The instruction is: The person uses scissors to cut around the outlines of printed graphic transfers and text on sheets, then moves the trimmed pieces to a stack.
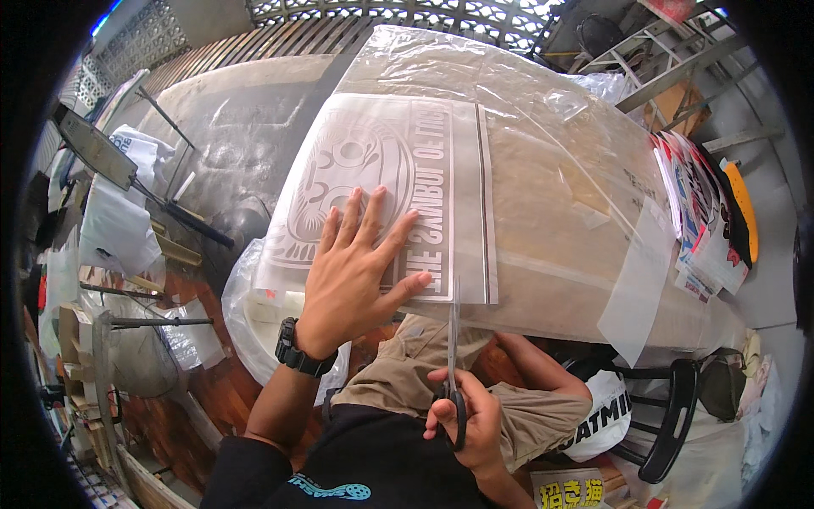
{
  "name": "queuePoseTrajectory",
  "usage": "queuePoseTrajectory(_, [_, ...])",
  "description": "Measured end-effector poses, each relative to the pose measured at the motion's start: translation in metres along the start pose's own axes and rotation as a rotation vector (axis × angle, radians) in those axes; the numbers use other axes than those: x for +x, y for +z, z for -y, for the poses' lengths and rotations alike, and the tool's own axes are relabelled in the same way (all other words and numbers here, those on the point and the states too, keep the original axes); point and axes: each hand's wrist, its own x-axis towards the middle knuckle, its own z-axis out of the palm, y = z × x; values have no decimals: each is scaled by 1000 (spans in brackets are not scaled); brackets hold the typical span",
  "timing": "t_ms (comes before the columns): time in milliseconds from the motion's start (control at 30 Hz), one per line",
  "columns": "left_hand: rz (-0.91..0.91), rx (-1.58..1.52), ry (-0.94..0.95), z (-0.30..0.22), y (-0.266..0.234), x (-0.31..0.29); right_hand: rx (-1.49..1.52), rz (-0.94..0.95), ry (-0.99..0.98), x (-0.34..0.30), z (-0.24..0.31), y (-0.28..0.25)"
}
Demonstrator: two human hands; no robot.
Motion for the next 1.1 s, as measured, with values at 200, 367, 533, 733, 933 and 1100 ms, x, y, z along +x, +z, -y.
queuePoseTrajectory(200, [11, -3, -13, 0, 1, -1, -72, -40, 44, 1, 7, 2])
queuePoseTrajectory(367, [-6, -9, -10, 0, 0, -1, -115, -44, 38, 0, 10, 2])
queuePoseTrajectory(533, [-44, -29, -2, 0, 1, 0, -81, -58, 49, -1, 11, 5])
queuePoseTrajectory(733, [-15, -16, -22, -1, 2, 0, -107, -54, 72, -4, 12, 5])
queuePoseTrajectory(933, [-14, -25, -33, -2, -1, 1, -220, -66, 37, -4, 16, 7])
queuePoseTrajectory(1100, [-19, -50, -46, -2, 1, 1, -301, -53, 5, -2, 23, 10])
